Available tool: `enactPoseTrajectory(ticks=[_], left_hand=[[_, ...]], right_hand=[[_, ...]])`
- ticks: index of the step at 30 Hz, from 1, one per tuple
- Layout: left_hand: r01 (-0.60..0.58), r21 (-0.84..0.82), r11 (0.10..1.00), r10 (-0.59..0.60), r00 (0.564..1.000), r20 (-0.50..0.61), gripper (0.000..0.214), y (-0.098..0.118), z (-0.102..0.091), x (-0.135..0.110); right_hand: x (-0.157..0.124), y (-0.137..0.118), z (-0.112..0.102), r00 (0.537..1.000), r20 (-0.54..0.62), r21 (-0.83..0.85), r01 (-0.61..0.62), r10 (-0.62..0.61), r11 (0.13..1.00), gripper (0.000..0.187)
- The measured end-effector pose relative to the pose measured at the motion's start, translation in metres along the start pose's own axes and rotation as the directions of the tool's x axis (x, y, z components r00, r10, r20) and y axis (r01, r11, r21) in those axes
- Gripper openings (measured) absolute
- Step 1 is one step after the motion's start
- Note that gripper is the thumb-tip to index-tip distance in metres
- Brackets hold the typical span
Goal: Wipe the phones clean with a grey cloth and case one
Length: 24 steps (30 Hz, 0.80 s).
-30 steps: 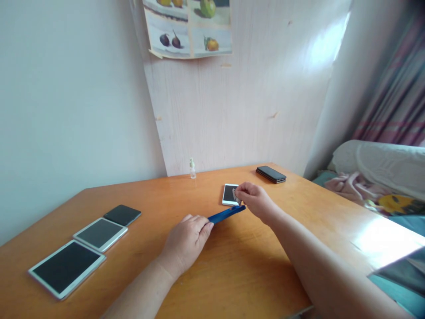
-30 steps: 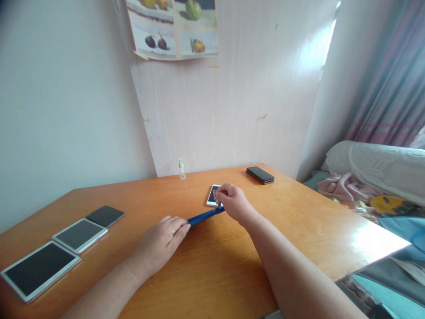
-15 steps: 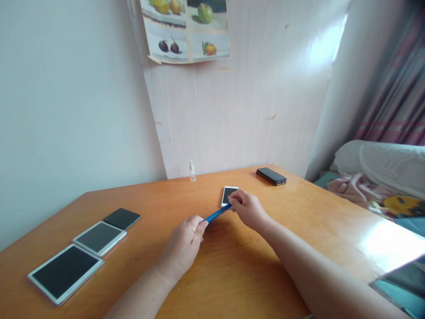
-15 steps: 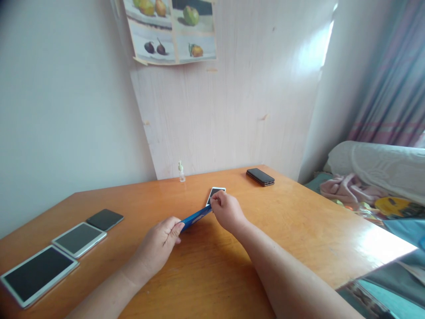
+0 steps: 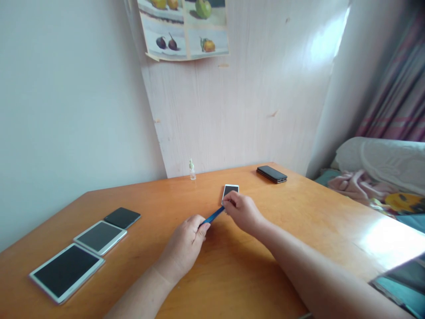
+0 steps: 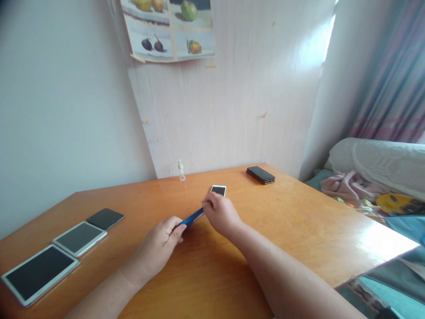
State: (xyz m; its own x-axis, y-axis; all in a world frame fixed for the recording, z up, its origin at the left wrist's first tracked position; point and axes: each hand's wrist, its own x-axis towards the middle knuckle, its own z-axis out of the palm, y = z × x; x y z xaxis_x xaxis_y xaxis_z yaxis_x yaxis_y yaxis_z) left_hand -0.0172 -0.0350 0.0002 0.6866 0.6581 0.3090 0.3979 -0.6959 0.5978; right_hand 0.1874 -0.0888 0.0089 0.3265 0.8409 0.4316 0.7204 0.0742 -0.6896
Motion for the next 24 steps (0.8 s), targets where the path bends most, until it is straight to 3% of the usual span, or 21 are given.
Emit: enactPoseTrajectory(ticks=[3,5,8,11,13,16,18,20,22,24], left_hand=[[0.001,0.005,1.000,-0.001,1.000,0.005,0.029,0.002,0.000,0.000],[0.005,0.009,1.000,-0.005,1.000,0.002,0.029,0.002,0.000,0.000],[-0.008,-0.009,1.000,0.008,1.000,-0.006,0.024,0.001,0.001,0.001],[-0.045,-0.060,0.997,0.044,0.999,-0.023,0.014,-0.002,0.001,0.001],[-0.044,-0.067,0.997,0.042,0.999,-0.026,0.013,-0.003,0.001,0.001],[-0.017,-0.031,0.999,0.017,1.000,-0.017,0.014,0.000,0.002,0.000],[-0.014,-0.015,1.000,0.014,1.000,-0.011,0.014,0.002,0.002,0.000],[-0.015,-0.011,1.000,0.015,1.000,-0.007,0.013,0.004,0.002,0.000],[-0.014,-0.015,1.000,0.014,1.000,-0.004,0.015,0.004,0.002,0.000],[-0.021,-0.042,0.999,0.020,1.000,-0.005,0.016,0.002,0.002,0.001]], right_hand=[[0.013,0.019,-0.015,0.986,-0.097,-0.067,-0.146,0.139,0.987,0.017],[0.011,0.016,-0.014,0.987,-0.098,-0.049,-0.132,0.127,0.990,0.017],[-0.007,-0.010,0.002,0.999,0.021,0.072,0.032,-0.034,0.997,0.014],[-0.024,-0.035,0.018,0.953,0.170,0.178,0.222,-0.252,0.959,0.013],[-0.024,-0.037,0.018,0.940,0.183,0.169,0.259,-0.288,0.951,0.012],[-0.008,-0.014,0.005,0.992,0.054,0.041,0.109,-0.111,0.993,0.013],[0.002,0.004,-0.006,0.999,-0.014,-0.017,-0.032,0.032,0.999,0.015],[0.005,0.009,-0.009,0.995,-0.037,-0.024,-0.091,0.090,0.996,0.016],[-0.001,0.000,-0.005,1.000,0.007,0.010,-0.016,0.016,1.000,0.015],[-0.013,-0.018,0.005,0.983,0.096,0.066,0.151,-0.156,0.986,0.013]])
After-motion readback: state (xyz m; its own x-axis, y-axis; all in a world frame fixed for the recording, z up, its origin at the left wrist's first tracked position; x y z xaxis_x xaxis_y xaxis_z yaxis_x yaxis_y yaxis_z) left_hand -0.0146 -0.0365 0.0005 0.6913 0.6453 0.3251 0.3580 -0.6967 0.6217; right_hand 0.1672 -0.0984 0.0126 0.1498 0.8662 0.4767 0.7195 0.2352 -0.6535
